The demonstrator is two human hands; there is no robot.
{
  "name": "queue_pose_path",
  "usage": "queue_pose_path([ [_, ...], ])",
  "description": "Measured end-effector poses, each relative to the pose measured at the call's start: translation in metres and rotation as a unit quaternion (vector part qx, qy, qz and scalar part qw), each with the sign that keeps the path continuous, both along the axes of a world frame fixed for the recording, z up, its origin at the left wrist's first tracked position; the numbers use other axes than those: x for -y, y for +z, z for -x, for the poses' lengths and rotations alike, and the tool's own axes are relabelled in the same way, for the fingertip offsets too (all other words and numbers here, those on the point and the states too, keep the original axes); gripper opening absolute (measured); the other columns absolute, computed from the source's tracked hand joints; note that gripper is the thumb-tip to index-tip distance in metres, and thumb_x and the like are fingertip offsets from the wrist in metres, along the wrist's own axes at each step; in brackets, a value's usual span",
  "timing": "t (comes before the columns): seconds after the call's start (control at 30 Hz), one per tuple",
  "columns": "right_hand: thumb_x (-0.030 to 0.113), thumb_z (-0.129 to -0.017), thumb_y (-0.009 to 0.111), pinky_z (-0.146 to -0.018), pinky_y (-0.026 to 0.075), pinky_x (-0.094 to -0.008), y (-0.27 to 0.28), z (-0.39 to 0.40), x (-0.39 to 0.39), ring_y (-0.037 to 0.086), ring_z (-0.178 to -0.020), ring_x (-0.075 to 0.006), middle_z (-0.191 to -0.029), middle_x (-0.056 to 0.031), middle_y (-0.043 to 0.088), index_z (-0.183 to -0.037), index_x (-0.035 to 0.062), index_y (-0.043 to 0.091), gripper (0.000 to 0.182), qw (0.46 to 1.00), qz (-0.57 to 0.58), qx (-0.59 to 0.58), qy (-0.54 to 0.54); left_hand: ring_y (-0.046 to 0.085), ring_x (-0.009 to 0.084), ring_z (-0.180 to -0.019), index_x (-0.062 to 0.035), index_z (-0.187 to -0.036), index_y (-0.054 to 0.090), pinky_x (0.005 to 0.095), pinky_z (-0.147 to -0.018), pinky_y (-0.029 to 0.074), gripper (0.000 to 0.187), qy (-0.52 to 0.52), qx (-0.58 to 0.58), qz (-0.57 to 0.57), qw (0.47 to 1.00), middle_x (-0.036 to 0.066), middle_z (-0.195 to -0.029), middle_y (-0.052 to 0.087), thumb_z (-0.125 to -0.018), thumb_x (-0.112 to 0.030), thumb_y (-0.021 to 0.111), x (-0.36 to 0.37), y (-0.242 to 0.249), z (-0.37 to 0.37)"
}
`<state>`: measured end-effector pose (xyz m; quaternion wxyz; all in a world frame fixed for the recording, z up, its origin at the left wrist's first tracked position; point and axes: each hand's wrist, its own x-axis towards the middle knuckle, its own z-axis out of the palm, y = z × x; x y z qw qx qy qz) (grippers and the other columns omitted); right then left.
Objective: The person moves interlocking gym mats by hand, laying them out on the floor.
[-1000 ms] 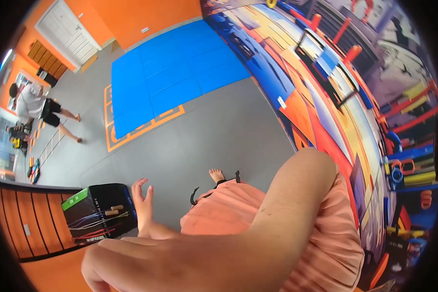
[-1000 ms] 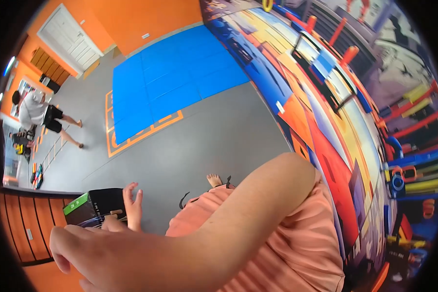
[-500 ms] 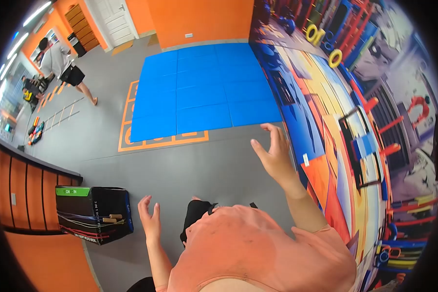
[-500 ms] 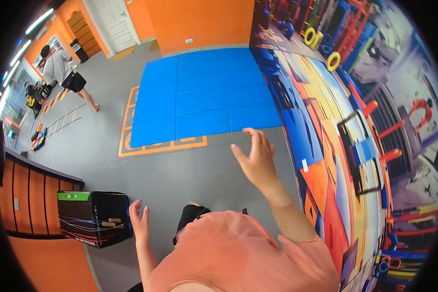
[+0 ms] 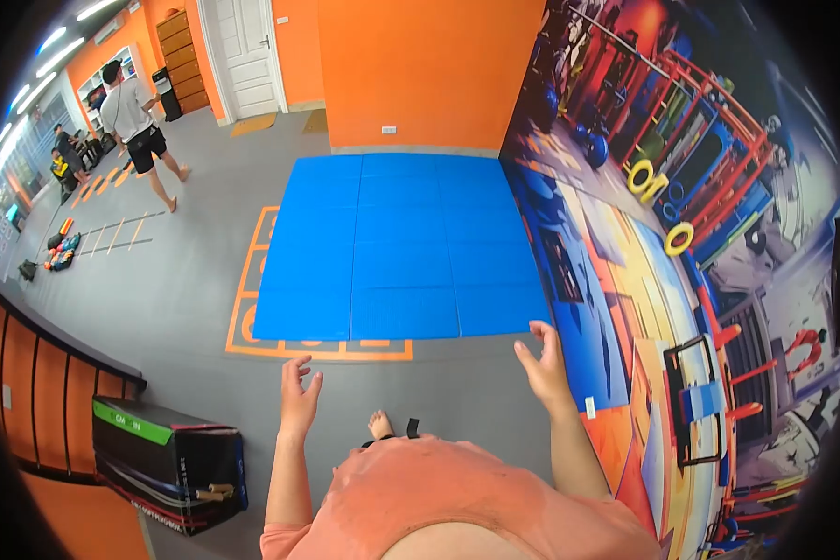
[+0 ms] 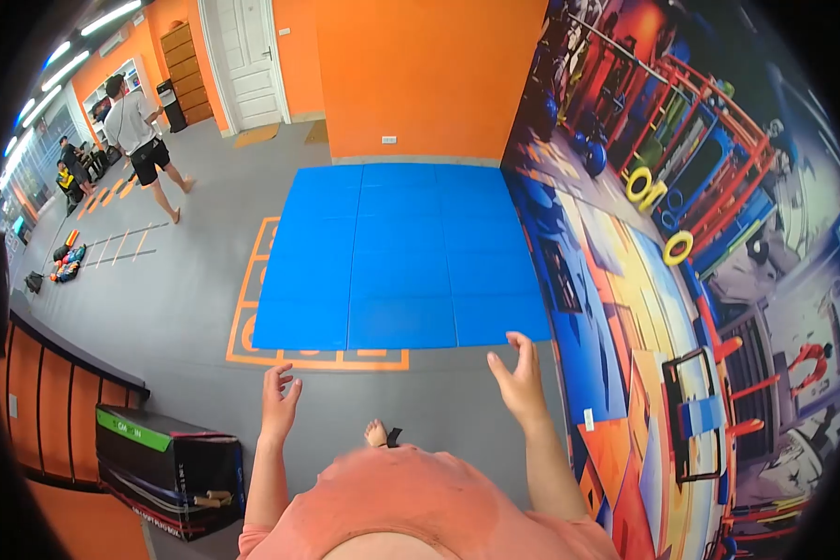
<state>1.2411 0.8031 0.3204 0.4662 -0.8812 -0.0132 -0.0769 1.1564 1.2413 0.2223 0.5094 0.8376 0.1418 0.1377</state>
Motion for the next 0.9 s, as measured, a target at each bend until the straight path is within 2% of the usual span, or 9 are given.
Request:
queue_pose_path([
  [0.3,0.025,-0.094,0.07,-0.109,0.037,-0.0441,-0.035,-0.067,-0.019,0.047,-0.131,-0.0285,-0.138,-0.0148,0.052,-0.139,0.0047,0.047,0.055,0.991,-0.009,-0.113,-0.077,0.058,0.0317,-0.118,-0.0031,-0.136,0.048,0.042,-0.096,0.049,0.047,-0.056,-0.039,-0.009,0.998,0.016,-0.129,0.055,-0.091,-0.004,0.061,-0.013,-0.038,-0.14],
  [0.53,0.026,-0.095,0.068,-0.108,0.037,-0.0447,-0.117,-0.179,-0.009,0.045,-0.134,-0.0274,-0.14,-0.0157,0.049,-0.142,0.0067,0.044,0.056,0.985,-0.004,-0.159,-0.073,0.055,0.0389,-0.123,-0.0036,-0.138,0.044,0.0473,-0.1,0.046,0.059,-0.061,-0.129,0.03,0.989,0.021,-0.138,0.049,-0.085,-0.008,0.069,0.029,-0.116,-0.197],
  [0.63,0.029,-0.093,0.07,-0.116,0.031,-0.0477,-0.176,-0.248,-0.019,0.039,-0.141,-0.0375,-0.145,-0.0209,0.044,-0.143,0.0064,0.043,0.062,0.986,0.076,-0.147,-0.014,0.043,0.0429,-0.135,-0.006,-0.138,0.043,0.0531,-0.107,0.037,0.065,-0.091,-0.173,-0.11,0.974,0.022,-0.147,0.042,-0.083,-0.018,0.075,0.044,-0.157,-0.233],
  [0.67,0.029,-0.093,0.07,-0.116,0.031,-0.0477,-0.218,-0.269,-0.019,0.039,-0.141,-0.0375,-0.145,-0.0209,0.044,-0.143,0.0064,0.043,0.062,0.986,0.069,-0.154,-0.013,0.043,0.0429,-0.135,-0.006,-0.138,0.043,0.0531,-0.107,0.037,0.065,-0.092,-0.18,-0.116,0.972,0.022,-0.147,0.042,-0.083,-0.018,0.075,0.041,-0.185,-0.251],
  [0.73,0.034,-0.094,0.069,-0.118,0.029,-0.0501,-0.349,-0.311,-0.014,0.035,-0.143,-0.0387,-0.149,-0.0202,0.042,-0.146,0.0109,0.041,0.063,0.95,0.309,0.023,0.033,0.042,0.0423,-0.136,-0.0066,-0.139,0.043,0.0538,-0.107,0.036,0.067,-0.108,-0.162,-0.181,0.964,0.023,-0.15,0.039,-0.083,-0.022,0.075,0.036,-0.262,-0.289],
  [0.77,0.034,-0.094,0.069,-0.118,0.029,-0.0501,-0.423,-0.325,-0.01,0.035,-0.143,-0.0387,-0.149,-0.0202,0.042,-0.146,0.0109,0.041,0.063,0.951,0.307,0.016,0.034,0.042,0.0423,-0.136,-0.0066,-0.139,0.043,0.0538,-0.107,0.036,0.067,-0.109,-0.169,-0.183,0.962,0.023,-0.15,0.039,-0.083,-0.022,0.075,0.03,-0.314,-0.308],
  [0.83,0.038,-0.094,0.068,-0.119,0.026,-0.0544,-0.561,-0.353,0.002,0.031,-0.146,-0.0403,-0.153,-0.02,0.038,-0.148,0.0165,0.04,0.064,0.839,0.434,-0.011,0.329,0.032,0.042,-0.145,-0.0073,-0.147,0.039,0.0552,-0.113,0.031,0.078,-0.134,-0.21,-0.216,0.944,0.023,-0.158,0.031,-0.086,-0.038,0.075,0.019,-0.439,-0.35],
  [0.87,0.038,-0.094,0.068,-0.119,0.026,-0.0544,-0.611,-0.364,-0.008,0.031,-0.146,-0.0403,-0.153,-0.02,0.038,-0.148,0.0165,0.04,0.064,0.846,0.424,-0.013,0.324,0.032,0.042,-0.145,-0.0073,-0.147,0.039,0.0552,-0.113,0.031,0.078,-0.139,-0.213,-0.228,0.94,0.023,-0.158,0.031,-0.086,-0.038,0.075,0.017,-0.501,-0.364],
  [0.9,0.04,-0.095,0.066,-0.119,0.026,-0.0558,-0.662,-0.378,-0.019,0.028,-0.148,-0.0413,-0.155,-0.0202,0.036,-0.149,0.0183,0.04,0.064,0.883,0.402,-0.133,0.203,0.025,0.0419,-0.149,-0.0079,-0.151,0.035,0.0559,-0.115,0.027,0.085,-0.15,-0.334,-0.265,0.892,0.022,-0.161,0.026,-0.087,-0.048,0.072,0.022,-0.565,-0.371],
])
